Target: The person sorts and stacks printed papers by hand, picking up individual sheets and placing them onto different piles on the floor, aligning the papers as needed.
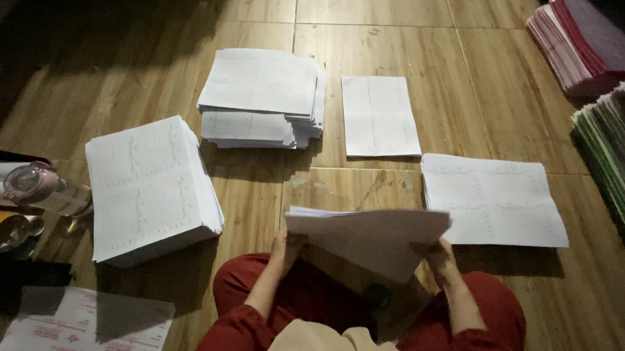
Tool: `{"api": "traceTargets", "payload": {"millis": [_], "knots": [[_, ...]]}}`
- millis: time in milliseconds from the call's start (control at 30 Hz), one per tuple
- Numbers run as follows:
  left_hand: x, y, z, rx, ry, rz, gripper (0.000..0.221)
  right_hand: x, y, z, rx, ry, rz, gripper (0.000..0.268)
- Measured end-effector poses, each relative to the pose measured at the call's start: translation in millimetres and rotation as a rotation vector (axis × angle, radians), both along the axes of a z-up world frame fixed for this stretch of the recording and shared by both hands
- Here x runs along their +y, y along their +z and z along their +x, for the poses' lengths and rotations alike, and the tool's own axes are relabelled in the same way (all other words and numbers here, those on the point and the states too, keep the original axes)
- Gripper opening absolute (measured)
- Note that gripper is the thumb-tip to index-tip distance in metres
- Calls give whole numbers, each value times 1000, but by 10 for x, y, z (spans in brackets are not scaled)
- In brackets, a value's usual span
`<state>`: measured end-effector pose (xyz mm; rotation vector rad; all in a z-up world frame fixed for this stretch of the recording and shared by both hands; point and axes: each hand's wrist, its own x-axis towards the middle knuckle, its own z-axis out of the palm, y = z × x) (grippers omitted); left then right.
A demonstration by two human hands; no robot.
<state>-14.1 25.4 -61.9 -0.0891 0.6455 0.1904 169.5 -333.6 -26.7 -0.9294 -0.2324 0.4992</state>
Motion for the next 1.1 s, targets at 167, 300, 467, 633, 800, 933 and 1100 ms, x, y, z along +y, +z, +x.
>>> {"api": "traceTargets", "payload": {"millis": [167, 300, 467, 633, 800, 933, 1100], "knots": [[-186, 570, 84, 500, -439, 1446, 32, -133, 75, 243, 6, -59, -289, 26], [-525, 1829, -69, 348, -221, 1274, 46, 18, 30, 23, -172, -68, -461, 30], [-467, 606, -29, 375, -291, 1090, 41, 580, 1685, -587, 265, -43, -536, 44], [-480, 1774, 74, 460, -399, 1277, 33, 276, 933, -238, 76, -133, -370, 17], [-431, 1033, -43, 419, -391, 994, 55, 445, 954, -436, -6, -14, -740, 40], [-119, -227, 122, 659, -479, 1569, 36, 254, -91, 61, -28, -77, -897, 31], [477, -230, 223, 753, -538, 1674, 65, 527, 465, -55, -503, -155, -845, 34]]}}
